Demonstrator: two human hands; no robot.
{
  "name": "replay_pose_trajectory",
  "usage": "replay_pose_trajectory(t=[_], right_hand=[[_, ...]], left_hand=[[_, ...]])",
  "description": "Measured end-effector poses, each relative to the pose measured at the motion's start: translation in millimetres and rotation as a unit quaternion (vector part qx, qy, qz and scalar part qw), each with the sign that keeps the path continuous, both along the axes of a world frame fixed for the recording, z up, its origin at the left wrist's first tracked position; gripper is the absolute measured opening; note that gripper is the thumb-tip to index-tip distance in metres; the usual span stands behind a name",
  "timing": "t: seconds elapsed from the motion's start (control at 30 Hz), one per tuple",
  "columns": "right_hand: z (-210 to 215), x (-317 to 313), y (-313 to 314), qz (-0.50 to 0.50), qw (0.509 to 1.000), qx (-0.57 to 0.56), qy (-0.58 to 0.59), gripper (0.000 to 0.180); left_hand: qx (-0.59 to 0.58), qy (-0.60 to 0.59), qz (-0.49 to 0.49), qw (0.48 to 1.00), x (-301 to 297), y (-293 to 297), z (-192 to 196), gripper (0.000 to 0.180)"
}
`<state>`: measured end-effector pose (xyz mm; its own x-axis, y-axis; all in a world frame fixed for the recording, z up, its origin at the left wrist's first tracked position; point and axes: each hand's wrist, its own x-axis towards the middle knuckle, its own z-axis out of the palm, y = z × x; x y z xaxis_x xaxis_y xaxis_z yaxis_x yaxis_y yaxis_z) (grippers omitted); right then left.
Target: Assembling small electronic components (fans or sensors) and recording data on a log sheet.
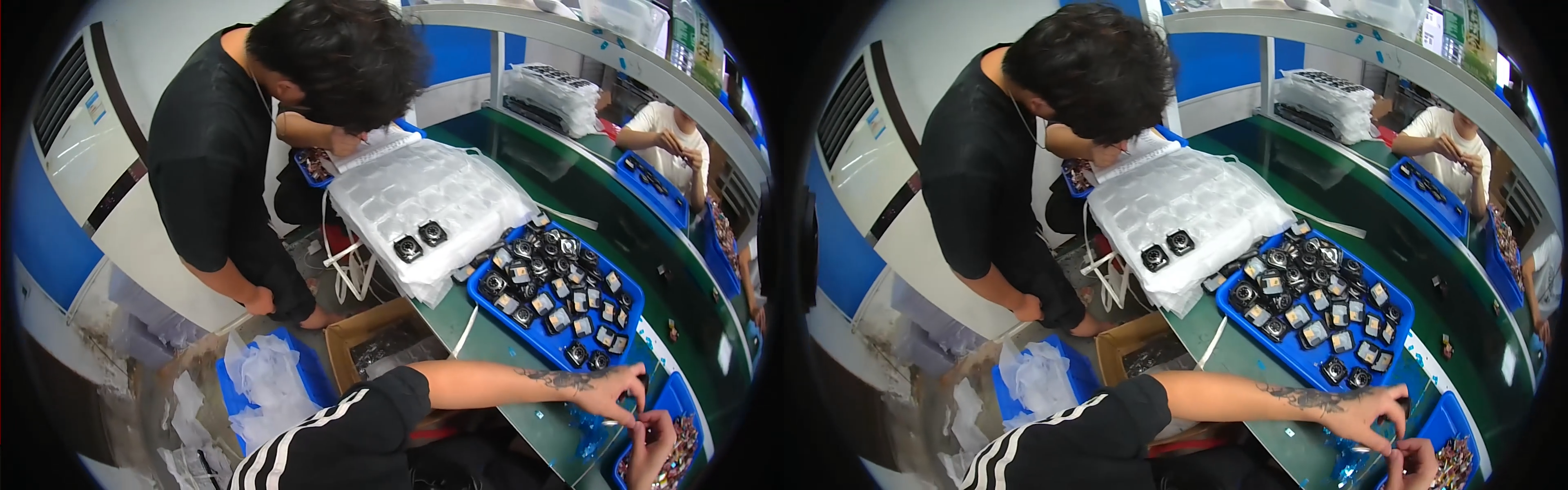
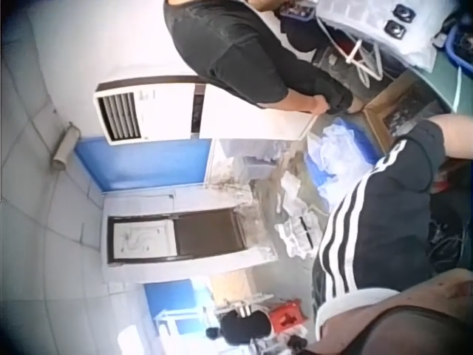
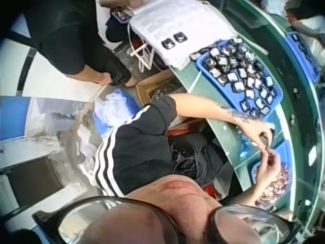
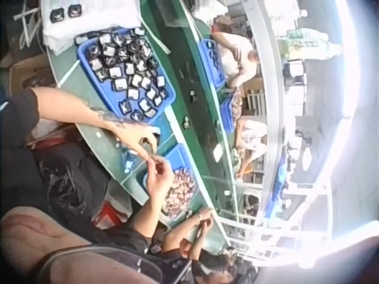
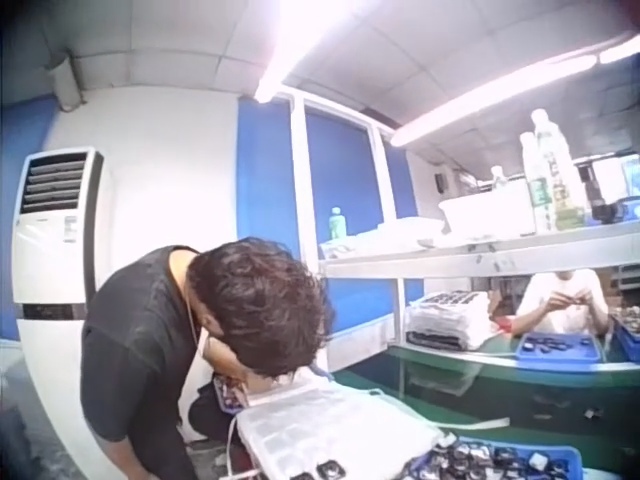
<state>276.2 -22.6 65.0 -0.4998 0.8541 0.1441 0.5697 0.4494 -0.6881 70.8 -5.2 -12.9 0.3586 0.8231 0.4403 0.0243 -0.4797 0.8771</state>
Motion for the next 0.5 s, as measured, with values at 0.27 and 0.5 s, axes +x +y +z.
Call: replay_pose_trajectory(t=[0.27,0.5], right_hand=[[-42,-2,21,0.001,0.989,-0.009,0.147,0.010],[-53,-7,26,-0.057,0.977,-0.048,0.197,0.009]], left_hand=[[0.013,0.007,0.010,1.000,5,10,-16,0.018],[-0.030,-0.027,0.079,0.996,6,8,-13,0.018]])
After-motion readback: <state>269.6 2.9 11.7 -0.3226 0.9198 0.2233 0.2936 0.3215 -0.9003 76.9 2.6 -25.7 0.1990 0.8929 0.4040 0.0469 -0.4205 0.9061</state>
